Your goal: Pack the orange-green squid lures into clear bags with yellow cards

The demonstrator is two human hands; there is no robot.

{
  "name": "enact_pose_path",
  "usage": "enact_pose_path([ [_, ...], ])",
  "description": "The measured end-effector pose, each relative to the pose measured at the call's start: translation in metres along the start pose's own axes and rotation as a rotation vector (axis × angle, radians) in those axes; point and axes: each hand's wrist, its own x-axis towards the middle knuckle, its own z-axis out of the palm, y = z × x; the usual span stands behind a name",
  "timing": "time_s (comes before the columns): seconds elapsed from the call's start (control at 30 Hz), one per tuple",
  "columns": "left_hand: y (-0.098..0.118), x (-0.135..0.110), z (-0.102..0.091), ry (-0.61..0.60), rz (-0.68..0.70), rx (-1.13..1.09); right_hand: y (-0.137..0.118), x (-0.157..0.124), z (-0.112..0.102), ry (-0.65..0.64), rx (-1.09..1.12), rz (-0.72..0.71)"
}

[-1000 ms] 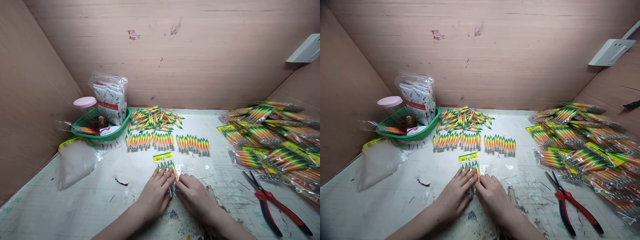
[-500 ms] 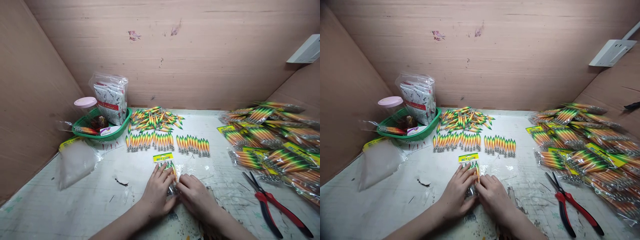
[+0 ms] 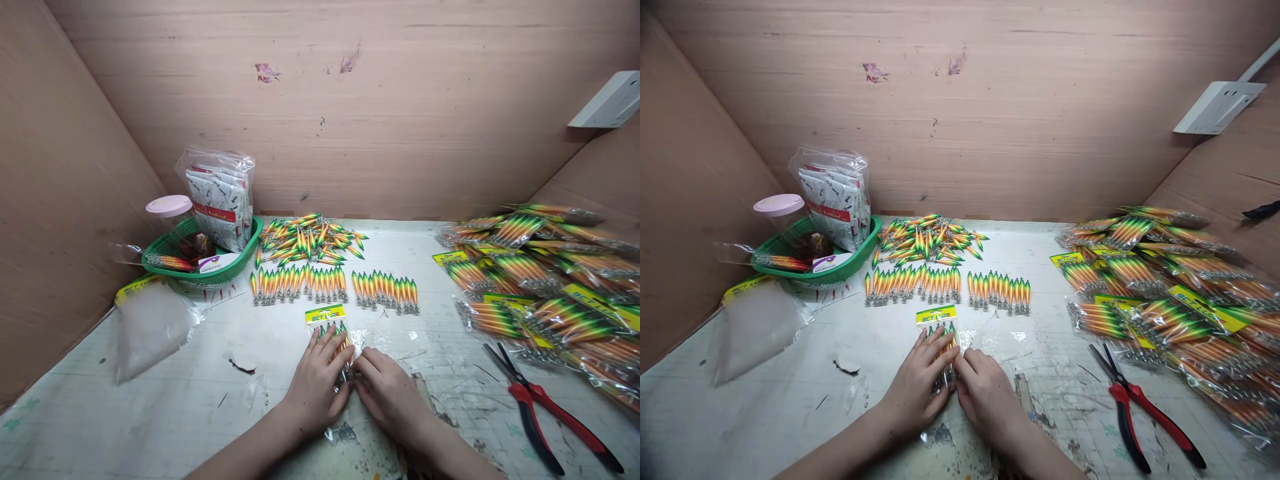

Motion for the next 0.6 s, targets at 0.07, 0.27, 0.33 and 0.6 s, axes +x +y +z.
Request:
enact_pose_path([
  [0.07, 0.001, -0.006, -0.004, -0.004, -0.004, 0.074, 0.0, -0.002, -0.01, -0.033, 0.008, -0.006],
  [0.27, 0.015, -0.043, -0.019, 0.05, -0.501, -0.153, -0.011, -0.009, -0.038, -0.061, 0.125, -0.01],
  [0.33, 0.019, -0.048, -0.016, 0.014, -0.671, -0.443, -0.02, -0.009, -0.03, -0.105, 0.2, -0.024],
  [0.6, 0.011, -0.043, 0.01, 0.205, -0.929, -1.133, -0.042, 0.003, 0.008, -0.276, 0.406, 0.149],
])
